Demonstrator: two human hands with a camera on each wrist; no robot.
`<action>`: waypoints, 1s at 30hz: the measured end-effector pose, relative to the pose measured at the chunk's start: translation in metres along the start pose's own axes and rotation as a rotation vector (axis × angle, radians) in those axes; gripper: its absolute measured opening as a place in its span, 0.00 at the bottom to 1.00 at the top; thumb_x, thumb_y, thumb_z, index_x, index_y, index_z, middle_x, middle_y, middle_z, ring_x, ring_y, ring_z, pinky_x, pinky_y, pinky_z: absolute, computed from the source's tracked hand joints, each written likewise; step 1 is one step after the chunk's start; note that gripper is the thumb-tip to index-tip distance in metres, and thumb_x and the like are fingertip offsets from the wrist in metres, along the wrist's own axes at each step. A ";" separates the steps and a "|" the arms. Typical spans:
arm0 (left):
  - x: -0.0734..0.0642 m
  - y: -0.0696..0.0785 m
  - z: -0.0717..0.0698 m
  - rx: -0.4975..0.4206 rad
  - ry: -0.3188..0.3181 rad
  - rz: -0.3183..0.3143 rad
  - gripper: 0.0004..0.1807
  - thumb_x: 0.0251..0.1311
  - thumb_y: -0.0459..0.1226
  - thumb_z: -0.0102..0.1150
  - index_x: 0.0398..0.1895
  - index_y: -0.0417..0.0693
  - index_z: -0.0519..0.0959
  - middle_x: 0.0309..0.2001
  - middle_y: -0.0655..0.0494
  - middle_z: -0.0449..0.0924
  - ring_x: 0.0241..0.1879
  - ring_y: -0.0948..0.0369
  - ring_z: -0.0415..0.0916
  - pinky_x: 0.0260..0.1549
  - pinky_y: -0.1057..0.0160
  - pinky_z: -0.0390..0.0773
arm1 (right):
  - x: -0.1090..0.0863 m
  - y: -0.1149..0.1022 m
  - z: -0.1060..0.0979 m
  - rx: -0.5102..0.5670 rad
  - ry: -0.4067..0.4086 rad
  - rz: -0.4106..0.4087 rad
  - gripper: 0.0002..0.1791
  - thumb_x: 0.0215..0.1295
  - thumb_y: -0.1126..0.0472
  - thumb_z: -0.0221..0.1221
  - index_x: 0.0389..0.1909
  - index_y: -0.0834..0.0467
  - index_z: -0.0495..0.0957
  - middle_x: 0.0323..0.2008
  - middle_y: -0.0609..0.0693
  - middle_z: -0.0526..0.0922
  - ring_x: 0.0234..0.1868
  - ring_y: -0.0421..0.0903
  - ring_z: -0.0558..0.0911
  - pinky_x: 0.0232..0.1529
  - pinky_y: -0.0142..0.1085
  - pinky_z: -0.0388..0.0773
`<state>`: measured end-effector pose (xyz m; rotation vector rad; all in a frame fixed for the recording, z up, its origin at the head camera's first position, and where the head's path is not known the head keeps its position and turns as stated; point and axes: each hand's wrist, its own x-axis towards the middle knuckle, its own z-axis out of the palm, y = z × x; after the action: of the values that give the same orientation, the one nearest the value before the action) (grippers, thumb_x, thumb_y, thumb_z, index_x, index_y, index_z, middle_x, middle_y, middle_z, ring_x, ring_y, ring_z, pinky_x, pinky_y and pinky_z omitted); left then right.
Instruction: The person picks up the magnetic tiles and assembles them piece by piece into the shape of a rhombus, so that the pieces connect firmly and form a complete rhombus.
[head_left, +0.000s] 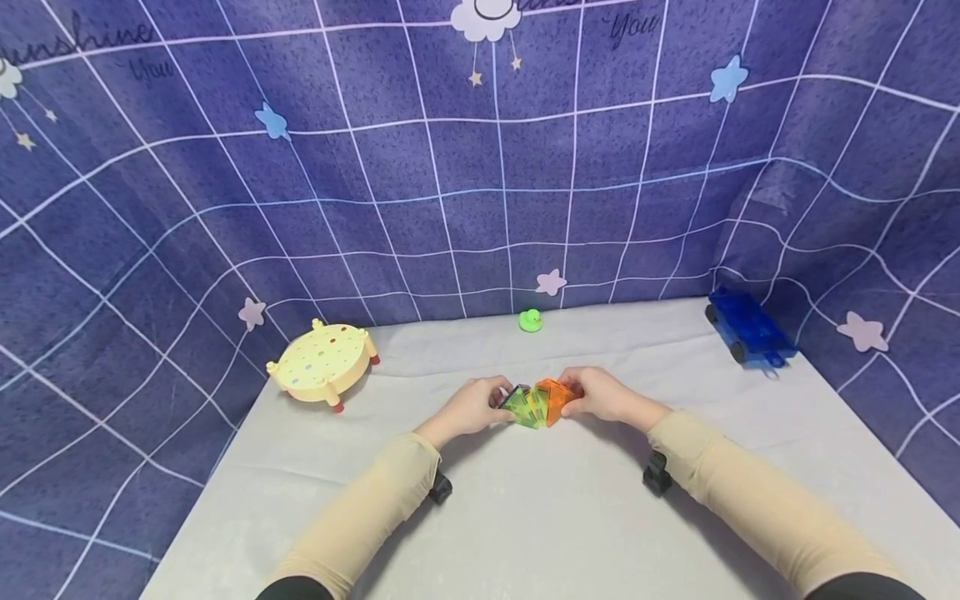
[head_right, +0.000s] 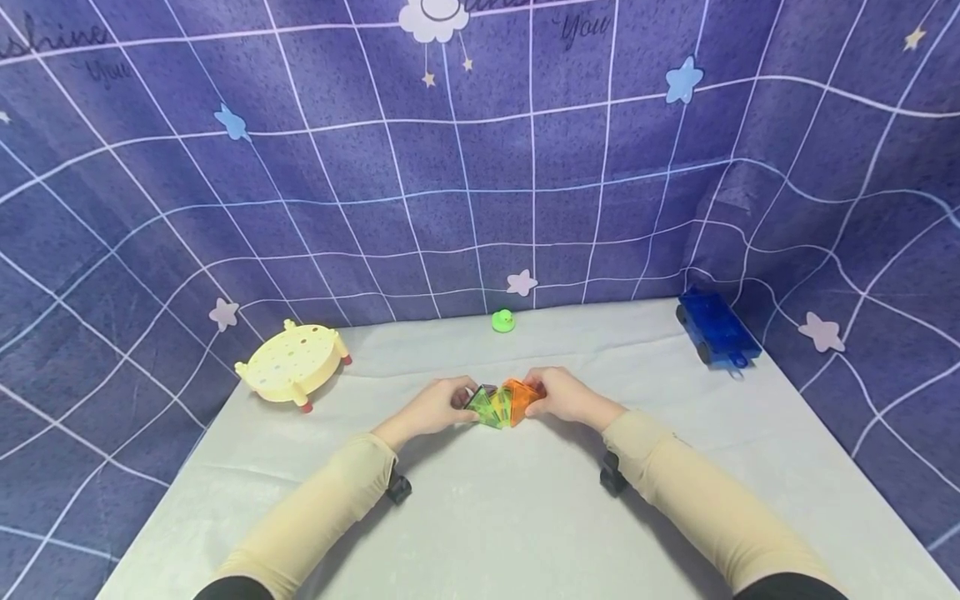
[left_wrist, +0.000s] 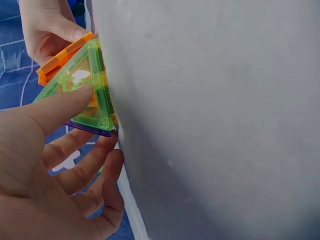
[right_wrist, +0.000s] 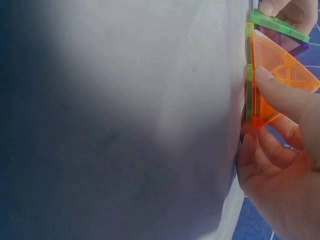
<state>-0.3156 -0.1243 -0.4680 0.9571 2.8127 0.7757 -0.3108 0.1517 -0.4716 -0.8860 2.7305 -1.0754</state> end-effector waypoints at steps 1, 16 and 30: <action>0.000 0.001 0.000 -0.001 0.002 -0.001 0.19 0.56 0.40 0.75 0.48 0.46 0.81 0.28 0.62 0.80 0.24 0.68 0.74 0.33 0.64 0.77 | 0.000 0.000 0.000 0.001 0.002 -0.005 0.20 0.53 0.65 0.75 0.46 0.64 0.82 0.35 0.49 0.86 0.36 0.43 0.83 0.45 0.44 0.81; 0.000 0.002 0.002 0.014 0.011 -0.020 0.19 0.54 0.42 0.76 0.46 0.47 0.81 0.28 0.61 0.81 0.25 0.68 0.75 0.33 0.64 0.77 | 0.001 -0.004 -0.005 0.091 0.065 -0.064 0.21 0.55 0.70 0.72 0.51 0.64 0.79 0.40 0.54 0.85 0.42 0.51 0.83 0.49 0.49 0.81; 0.000 0.006 0.001 0.017 0.002 -0.053 0.19 0.55 0.43 0.76 0.46 0.48 0.80 0.29 0.61 0.81 0.27 0.67 0.76 0.33 0.63 0.77 | 0.005 -0.014 -0.009 0.097 0.073 -0.078 0.21 0.58 0.73 0.70 0.53 0.65 0.79 0.47 0.59 0.84 0.40 0.53 0.84 0.44 0.42 0.82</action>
<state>-0.3123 -0.1203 -0.4659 0.8811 2.8382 0.7487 -0.3107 0.1460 -0.4555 -0.9640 2.6954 -1.2667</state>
